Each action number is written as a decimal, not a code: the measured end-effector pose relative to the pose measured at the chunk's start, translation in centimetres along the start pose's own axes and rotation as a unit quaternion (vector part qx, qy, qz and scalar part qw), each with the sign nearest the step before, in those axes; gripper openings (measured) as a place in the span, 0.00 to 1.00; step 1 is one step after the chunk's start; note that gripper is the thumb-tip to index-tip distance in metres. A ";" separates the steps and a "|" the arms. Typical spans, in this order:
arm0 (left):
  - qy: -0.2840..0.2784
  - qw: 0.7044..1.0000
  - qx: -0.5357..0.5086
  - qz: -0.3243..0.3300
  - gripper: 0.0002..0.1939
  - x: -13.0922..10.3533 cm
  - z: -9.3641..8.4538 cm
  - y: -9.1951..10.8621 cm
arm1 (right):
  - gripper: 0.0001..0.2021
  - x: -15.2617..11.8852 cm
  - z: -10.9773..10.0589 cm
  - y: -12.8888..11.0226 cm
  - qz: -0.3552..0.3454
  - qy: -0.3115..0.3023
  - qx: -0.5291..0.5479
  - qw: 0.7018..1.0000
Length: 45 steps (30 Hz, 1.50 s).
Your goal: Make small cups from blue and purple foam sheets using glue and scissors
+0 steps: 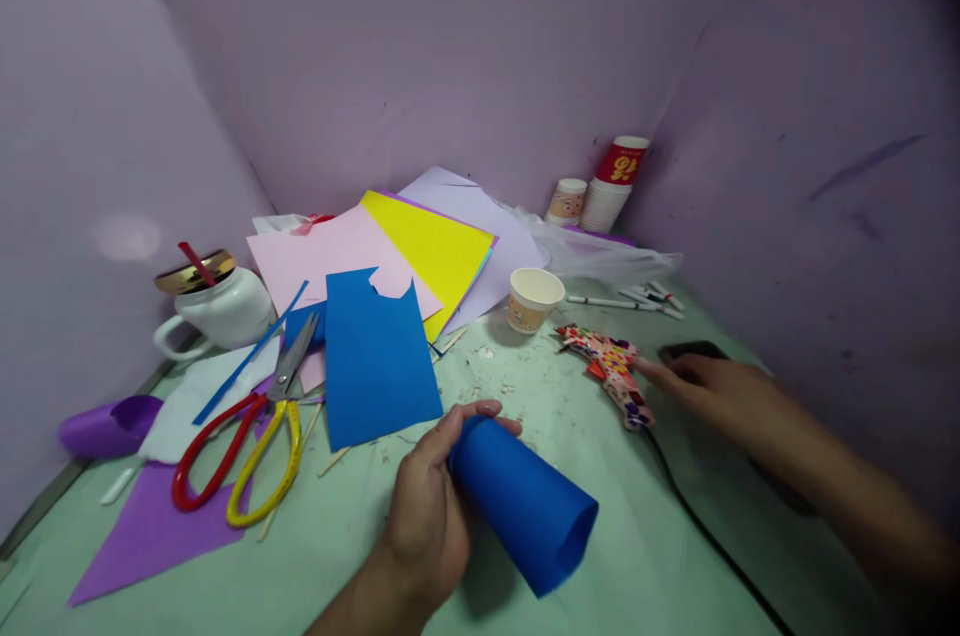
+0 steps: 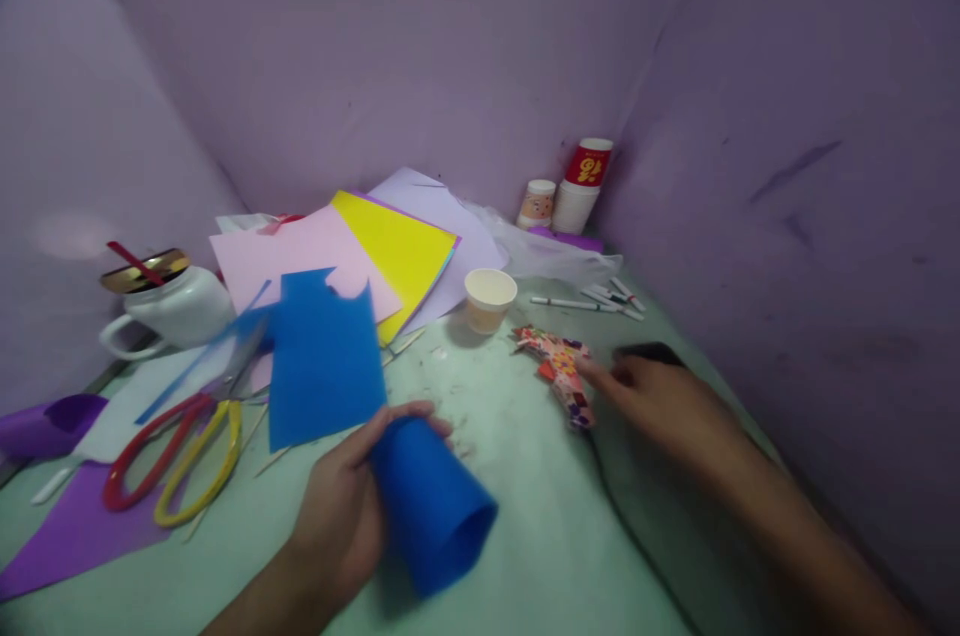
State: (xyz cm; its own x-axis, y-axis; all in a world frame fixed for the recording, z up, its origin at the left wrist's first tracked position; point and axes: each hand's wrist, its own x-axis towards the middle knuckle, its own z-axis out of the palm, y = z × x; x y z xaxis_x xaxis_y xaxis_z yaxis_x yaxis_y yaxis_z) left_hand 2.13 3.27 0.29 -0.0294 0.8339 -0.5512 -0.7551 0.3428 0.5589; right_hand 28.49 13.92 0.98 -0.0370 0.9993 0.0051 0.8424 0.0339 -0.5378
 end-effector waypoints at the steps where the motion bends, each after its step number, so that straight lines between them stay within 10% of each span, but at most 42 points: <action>1: 0.002 1.000 0.000 -0.007 0.13 0.0 0.1 0.0 | 0.22 0.7 0.5 0.2 0.037 -0.035 -0.037 0.998; 13: 0.005 0.999 -0.014 -0.034 0.14 0.3 -0.1 0.3 | 0.23 1.7 2.5 -1.6 0.105 -0.129 -0.055 0.985; 21: 0.009 0.999 -0.009 -0.045 0.13 0.2 -0.1 0.7 | 0.09 -1.5 2.9 -1.7 0.237 -0.107 0.306 0.916; 32: -0.007 0.992 0.075 -0.103 0.17 0.4 -0.5 -0.1 | 0.15 -6.1 1.4 -1.1 -0.012 -0.089 0.385 0.919; 45: 0.007 0.988 0.090 -0.129 0.21 0.4 -0.2 -0.1 | 0.18 -7.1 1.1 -4.2 -0.284 -0.155 0.101 0.941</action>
State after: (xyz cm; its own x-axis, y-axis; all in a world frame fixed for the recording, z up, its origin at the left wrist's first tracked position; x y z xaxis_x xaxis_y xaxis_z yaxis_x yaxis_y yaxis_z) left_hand 2.04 3.48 -0.15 0.1401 0.7030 -0.6973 -0.6103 0.6159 0.4983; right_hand 24.63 6.67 2.24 -0.6311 0.7678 0.1102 0.5220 0.5255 -0.6718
